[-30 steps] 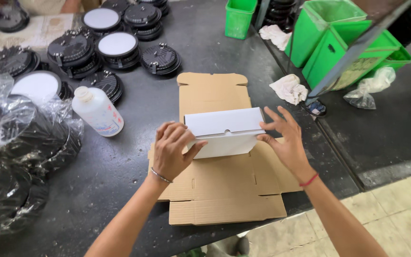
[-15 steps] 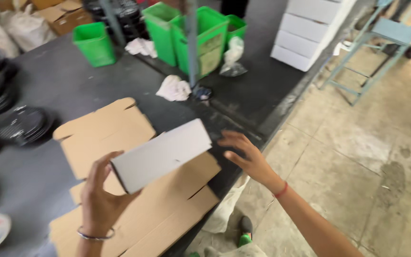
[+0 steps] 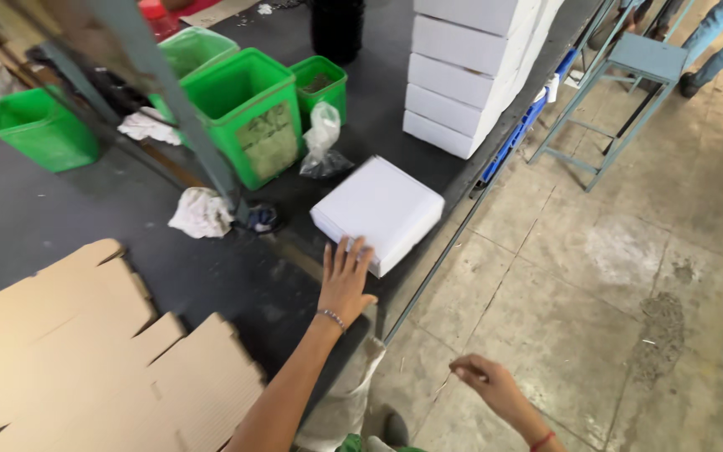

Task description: The person folds flat cardboard boxes into white rectangular boxes, places a plastic-wrapped black circular object inside each, closes the lids, and stacks the finished boxes on the table. The process repeats multiple times.

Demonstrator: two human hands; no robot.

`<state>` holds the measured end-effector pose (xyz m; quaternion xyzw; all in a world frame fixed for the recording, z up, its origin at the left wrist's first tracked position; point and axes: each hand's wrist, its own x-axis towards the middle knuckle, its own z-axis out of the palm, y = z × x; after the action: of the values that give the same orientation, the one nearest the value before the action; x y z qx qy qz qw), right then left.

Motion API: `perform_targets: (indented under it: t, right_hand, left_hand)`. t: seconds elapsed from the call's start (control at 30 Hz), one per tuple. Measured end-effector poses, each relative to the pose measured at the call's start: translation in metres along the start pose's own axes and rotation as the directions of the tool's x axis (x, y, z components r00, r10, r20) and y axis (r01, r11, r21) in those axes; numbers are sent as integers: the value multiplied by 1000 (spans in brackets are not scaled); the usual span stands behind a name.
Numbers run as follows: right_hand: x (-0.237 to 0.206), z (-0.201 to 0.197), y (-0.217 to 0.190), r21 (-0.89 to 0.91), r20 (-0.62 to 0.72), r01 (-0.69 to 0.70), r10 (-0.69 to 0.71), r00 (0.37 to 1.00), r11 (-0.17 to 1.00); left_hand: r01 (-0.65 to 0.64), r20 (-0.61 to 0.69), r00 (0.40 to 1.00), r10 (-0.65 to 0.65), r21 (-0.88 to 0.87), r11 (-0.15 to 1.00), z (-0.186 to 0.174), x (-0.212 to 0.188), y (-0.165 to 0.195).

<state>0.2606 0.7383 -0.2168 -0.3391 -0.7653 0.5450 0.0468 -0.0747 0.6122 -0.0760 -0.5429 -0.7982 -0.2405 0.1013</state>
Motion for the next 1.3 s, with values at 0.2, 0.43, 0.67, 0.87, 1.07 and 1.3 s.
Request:
perform_targets:
  t: [0.2, 0.43, 0.67, 0.87, 1.07, 1.3]
  right_hand:
    - [14, -17, 75, 92, 87, -249, 242, 966, 964]
    - [48, -12, 117, 164, 157, -257, 232, 960, 952]
    - [58, -27, 131, 136, 198, -370, 341, 919, 919]
    - [48, -32, 127, 93, 148, -309, 293, 944, 947]
    - [55, -16, 95, 2, 228, -21, 20, 974, 1000]
    - [114, 76, 20, -355, 339, 80, 49, 939, 931]
  left_hand:
    - [217, 118, 976, -184, -408, 887, 54, 30, -5]
    - [278, -37, 955, -296, -248, 928, 119, 103, 13]
    - [435, 33, 900, -435, -161, 886, 166, 174, 61]
    - [440, 44, 898, -439, -157, 884, 187, 197, 68]
    - [151, -10, 981, -196, -600, 785, 137, 174, -1]
    - [244, -125, 894, -429, -669, 703, -20, 38, -25]
